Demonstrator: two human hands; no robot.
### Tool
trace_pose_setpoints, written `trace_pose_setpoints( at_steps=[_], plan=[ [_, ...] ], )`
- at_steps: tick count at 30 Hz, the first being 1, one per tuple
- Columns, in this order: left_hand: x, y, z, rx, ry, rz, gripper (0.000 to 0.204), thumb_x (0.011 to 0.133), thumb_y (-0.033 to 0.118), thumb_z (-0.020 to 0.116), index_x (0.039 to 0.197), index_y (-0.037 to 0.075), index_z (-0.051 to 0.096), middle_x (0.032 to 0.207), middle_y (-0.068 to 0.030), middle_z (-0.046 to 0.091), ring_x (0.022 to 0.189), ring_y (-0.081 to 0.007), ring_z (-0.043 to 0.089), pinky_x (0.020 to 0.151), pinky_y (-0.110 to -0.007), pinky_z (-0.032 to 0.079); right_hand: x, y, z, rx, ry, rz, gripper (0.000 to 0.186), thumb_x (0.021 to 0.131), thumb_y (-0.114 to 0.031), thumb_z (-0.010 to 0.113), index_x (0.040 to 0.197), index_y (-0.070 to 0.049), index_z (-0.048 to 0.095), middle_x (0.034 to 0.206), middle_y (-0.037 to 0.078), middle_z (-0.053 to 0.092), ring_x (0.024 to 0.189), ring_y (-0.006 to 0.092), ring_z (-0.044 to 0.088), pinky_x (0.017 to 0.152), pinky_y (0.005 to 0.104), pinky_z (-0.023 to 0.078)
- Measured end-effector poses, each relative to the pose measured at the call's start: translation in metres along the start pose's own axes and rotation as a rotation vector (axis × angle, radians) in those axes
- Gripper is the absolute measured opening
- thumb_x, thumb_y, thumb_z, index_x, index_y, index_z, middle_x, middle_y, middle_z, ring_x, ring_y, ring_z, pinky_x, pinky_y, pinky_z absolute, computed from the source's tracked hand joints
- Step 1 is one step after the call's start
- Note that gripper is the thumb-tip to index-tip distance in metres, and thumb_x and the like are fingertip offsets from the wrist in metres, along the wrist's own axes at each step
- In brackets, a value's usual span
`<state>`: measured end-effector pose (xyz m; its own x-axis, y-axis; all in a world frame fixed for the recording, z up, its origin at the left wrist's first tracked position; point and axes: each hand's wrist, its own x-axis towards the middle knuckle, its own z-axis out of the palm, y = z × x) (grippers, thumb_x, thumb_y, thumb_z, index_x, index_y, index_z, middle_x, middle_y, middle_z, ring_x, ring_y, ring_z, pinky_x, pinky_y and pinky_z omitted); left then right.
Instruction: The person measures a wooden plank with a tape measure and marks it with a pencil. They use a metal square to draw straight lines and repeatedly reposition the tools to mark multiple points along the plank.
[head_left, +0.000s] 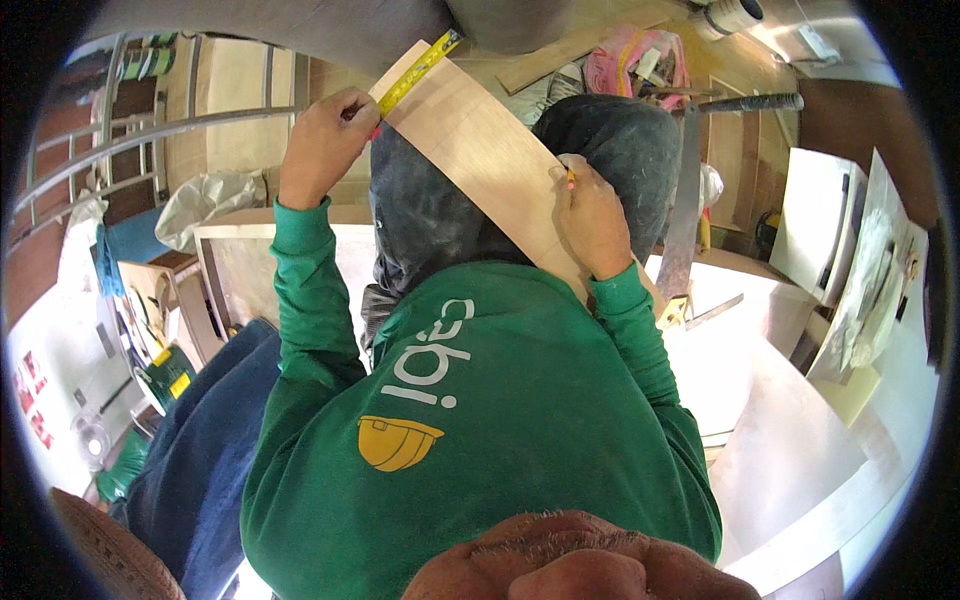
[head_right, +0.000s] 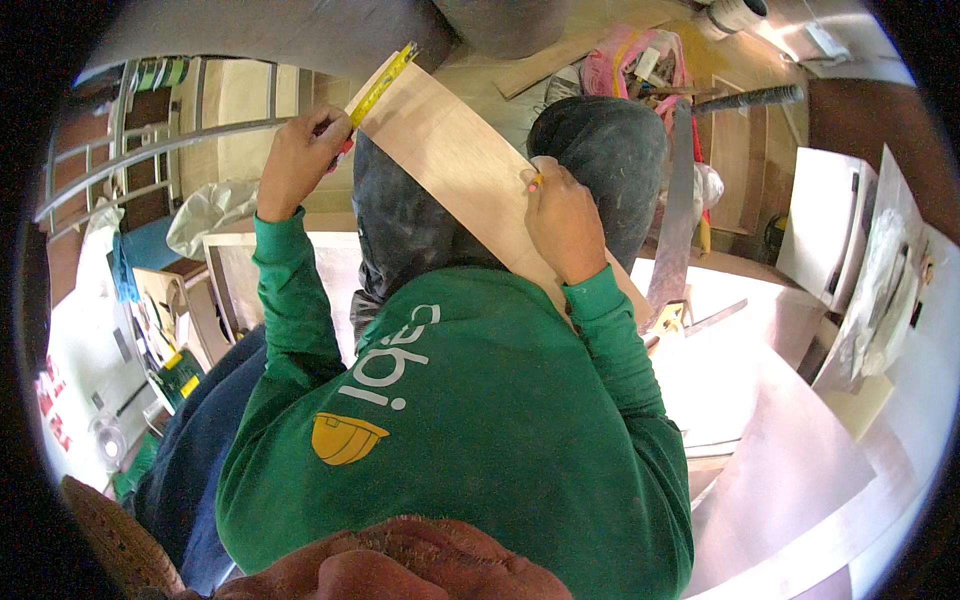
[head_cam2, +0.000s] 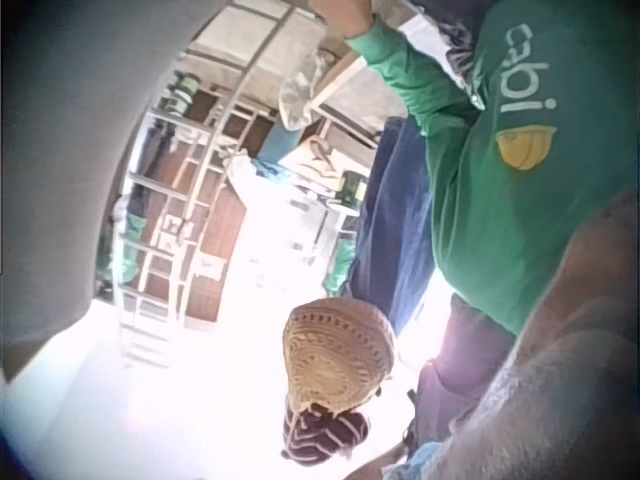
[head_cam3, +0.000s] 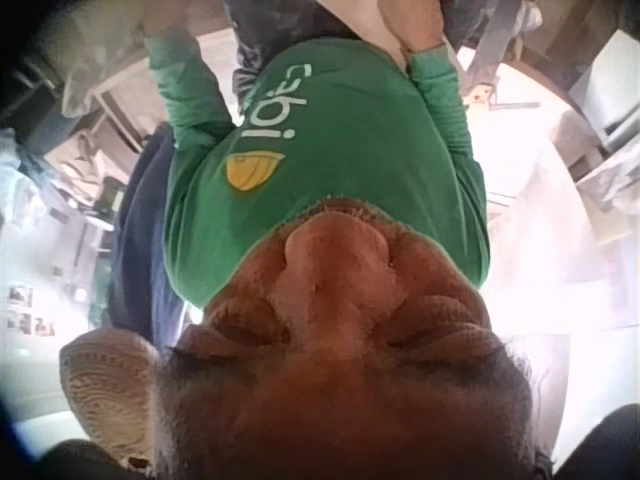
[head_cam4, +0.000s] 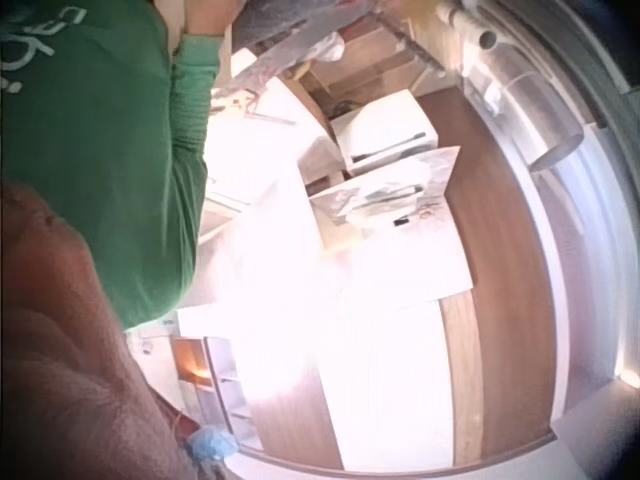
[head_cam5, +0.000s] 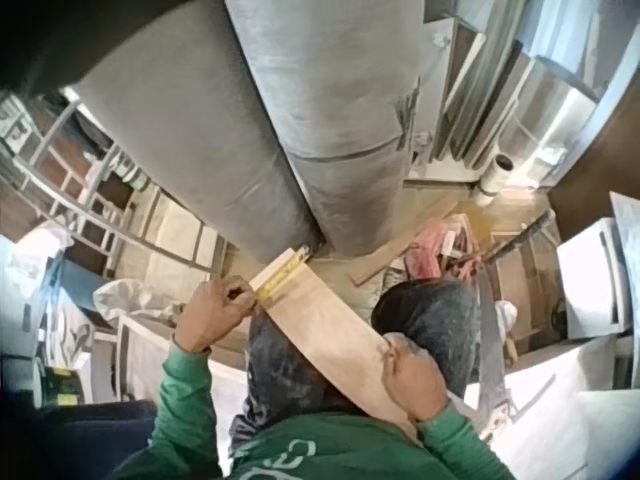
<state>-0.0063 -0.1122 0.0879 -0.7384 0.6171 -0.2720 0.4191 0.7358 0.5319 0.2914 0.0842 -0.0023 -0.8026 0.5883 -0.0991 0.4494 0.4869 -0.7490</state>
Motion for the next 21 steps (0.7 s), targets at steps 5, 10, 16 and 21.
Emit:
trace_pose_setpoints(
  at_steps=[5, 10, 16, 21],
  plan=[
    [-0.018, -0.005, -0.020, -0.050, -0.054, 0.144, 0.028, 0.103, 0.025, 0.070, 0.103, -0.002, 0.079, 0.082, -0.0172, 0.075, 0.076, -0.0239, 0.076, 0.074, -0.038, 0.058, 0.020, 0.003, -0.026, -0.127, -0.062, -0.100, 0.024, 0.110, -0.020, 0.061, 0.126, -0.002, 0.065, 0.113, 0.031, 0.076, 0.099, 0.0534, 0.074, 0.086, 0.0635, 0.057],
    [-0.042, 0.007, -0.064, -0.080, -0.084, 0.189, 0.023, 0.104, 0.017, 0.071, 0.104, -0.004, 0.077, 0.083, -0.0131, 0.074, 0.077, -0.0167, 0.071, 0.076, -0.033, 0.056, 0.092, 0.002, -0.109, -0.338, -0.418, -0.279, 0.031, 0.112, -0.032, 0.060, 0.118, -0.007, 0.078, 0.116, 0.022, 0.080, 0.102, 0.0475, 0.077, 0.089, 0.0588, 0.060],
    [-0.060, 0.003, -0.074, -0.242, -0.295, 0.179, 0.018, 0.107, 0.013, 0.075, 0.107, -0.005, 0.077, 0.095, -0.0064, 0.077, 0.087, -0.0116, 0.070, 0.081, -0.029, 0.057, 0.220, 0.027, -0.137, -0.582, -0.629, -0.514, 0.039, 0.104, -0.031, 0.071, 0.136, -0.009, 0.075, 0.128, 0.023, 0.077, 0.115, 0.0367, 0.076, 0.108, 0.0478, 0.057],
    [-0.067, 0.006, -0.054, -0.206, -0.364, 0.256, 0.020, 0.108, 0.015, 0.075, 0.107, -0.005, 0.077, 0.093, -0.0092, 0.077, 0.087, -0.0130, 0.072, 0.081, -0.030, 0.057, 0.223, -0.058, -0.155, -0.661, -0.805, -0.502, 0.038, 0.107, -0.027, 0.064, 0.137, -0.009, 0.078, 0.127, 0.019, 0.081, 0.115, 0.0357, 0.078, 0.100, 0.0466, 0.060]
  ],
)
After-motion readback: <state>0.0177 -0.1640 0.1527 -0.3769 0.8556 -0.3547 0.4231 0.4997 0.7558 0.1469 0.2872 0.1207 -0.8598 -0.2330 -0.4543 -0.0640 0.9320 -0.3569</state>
